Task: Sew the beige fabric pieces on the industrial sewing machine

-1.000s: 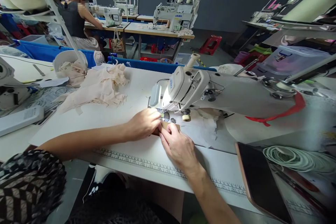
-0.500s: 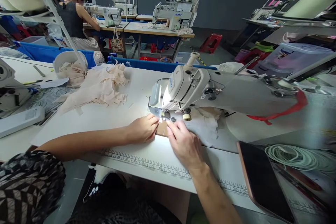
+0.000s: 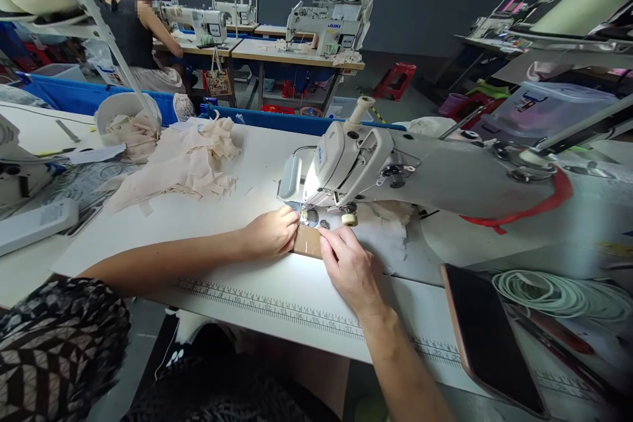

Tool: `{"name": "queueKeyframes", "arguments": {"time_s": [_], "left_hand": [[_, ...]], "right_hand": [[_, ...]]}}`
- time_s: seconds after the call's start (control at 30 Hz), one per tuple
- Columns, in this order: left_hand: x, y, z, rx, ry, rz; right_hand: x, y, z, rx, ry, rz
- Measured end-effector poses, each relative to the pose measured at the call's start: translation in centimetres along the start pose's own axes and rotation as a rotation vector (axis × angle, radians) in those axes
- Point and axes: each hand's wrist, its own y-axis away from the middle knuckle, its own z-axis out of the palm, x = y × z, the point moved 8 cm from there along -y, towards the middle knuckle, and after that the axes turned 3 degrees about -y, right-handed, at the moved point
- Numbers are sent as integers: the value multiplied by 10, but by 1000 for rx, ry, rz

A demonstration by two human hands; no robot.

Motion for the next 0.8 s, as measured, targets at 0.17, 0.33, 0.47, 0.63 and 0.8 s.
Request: {"name": "queueKeyframes", "arguments": {"time_s": [0.17,0.33,0.47,0.63,0.8], "left_hand": [[0,0,1,-12,5,-3],[0,-1,1,-31,21,-5],[1,-2,1,-46,-4,-4],[-1,-3,1,-42,-2,-8],[-6,-7,0,-69,-22,-22]], "right_hand": [[11,-6,-4,35,-125,66],[32,-29,-3,49,-269,219],[35,-38,-3,103,-314,235],[31,-28,-3,118,-339,241],[31,-31,-2,80,-324,260]]}}
